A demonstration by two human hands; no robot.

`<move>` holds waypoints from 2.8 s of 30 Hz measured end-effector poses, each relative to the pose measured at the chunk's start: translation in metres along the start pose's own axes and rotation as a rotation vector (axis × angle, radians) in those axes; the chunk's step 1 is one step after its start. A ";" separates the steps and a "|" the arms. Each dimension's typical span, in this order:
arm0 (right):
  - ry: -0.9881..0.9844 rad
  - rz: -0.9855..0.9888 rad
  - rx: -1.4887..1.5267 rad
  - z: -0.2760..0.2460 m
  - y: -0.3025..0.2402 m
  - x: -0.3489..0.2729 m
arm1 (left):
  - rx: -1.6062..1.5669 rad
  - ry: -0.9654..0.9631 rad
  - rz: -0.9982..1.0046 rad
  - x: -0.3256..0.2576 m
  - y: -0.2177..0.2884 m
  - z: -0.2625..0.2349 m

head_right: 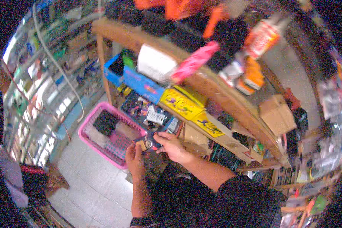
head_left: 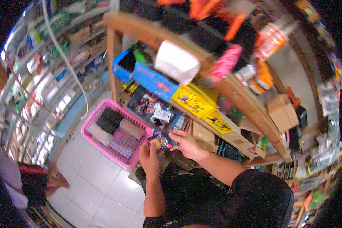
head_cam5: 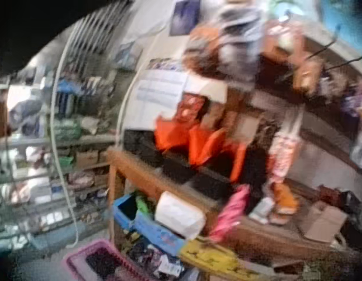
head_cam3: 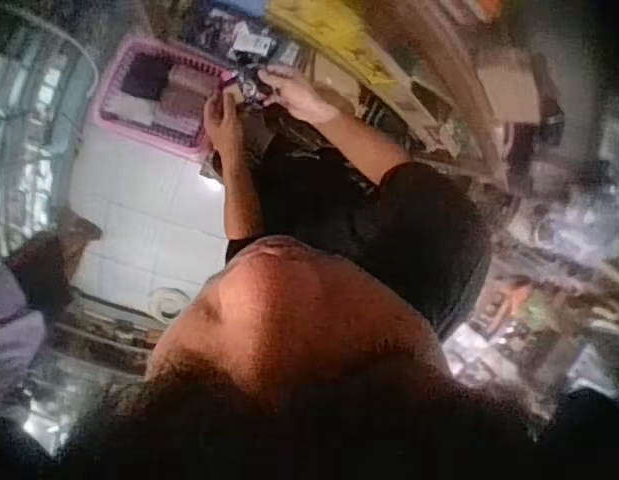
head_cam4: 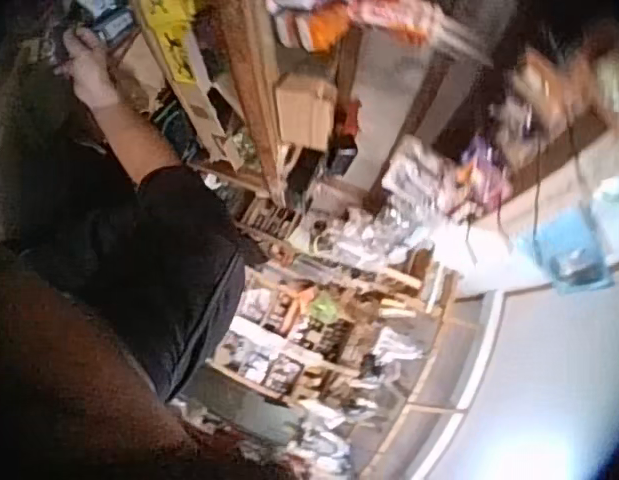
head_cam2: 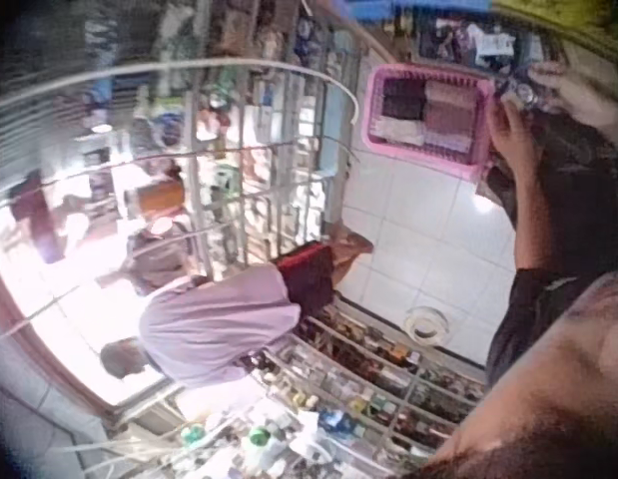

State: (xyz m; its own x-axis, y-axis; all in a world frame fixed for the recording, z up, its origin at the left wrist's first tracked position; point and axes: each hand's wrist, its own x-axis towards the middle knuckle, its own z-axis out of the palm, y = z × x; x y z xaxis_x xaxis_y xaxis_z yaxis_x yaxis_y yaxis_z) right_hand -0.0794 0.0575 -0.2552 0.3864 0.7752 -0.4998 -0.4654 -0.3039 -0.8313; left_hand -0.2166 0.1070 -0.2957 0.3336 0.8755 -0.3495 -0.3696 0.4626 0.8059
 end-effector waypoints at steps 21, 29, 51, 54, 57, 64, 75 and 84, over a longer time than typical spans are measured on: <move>0.352 -0.401 0.052 -0.066 -0.108 -0.234 | 0.156 -0.727 0.193 -0.141 0.102 0.147; 0.704 -0.479 0.147 -0.067 -0.109 -0.295 | 0.461 -1.148 0.037 -0.151 0.117 0.196; 0.688 -0.717 0.245 -0.146 -0.048 -0.378 | 0.728 -1.395 -0.388 -0.234 0.059 0.259; 0.651 -0.741 0.171 -0.148 -0.055 -0.375 | 0.601 -1.399 -0.406 -0.237 0.053 0.260; 0.691 -0.733 0.185 -0.153 -0.054 -0.362 | 0.536 -1.474 -0.311 -0.232 0.049 0.260; 0.697 -0.796 0.288 -0.157 -0.082 -0.384 | 0.744 -1.308 0.574 -0.216 0.064 0.285; 0.649 -0.848 0.239 -0.167 -0.077 -0.394 | 0.887 -0.849 1.459 -0.182 0.122 0.346; 0.648 -0.960 0.010 -0.172 -0.106 -0.404 | 1.098 -1.083 1.331 -0.159 0.138 0.367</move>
State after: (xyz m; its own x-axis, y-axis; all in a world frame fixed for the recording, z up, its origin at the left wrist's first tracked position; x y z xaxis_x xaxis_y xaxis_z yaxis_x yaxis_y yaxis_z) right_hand -0.0494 -0.3188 -0.0068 0.9186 0.2545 0.3024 0.2353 0.2624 -0.9358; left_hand -0.0024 -0.0198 0.0462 0.7832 -0.0847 0.6160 -0.3374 -0.8900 0.3067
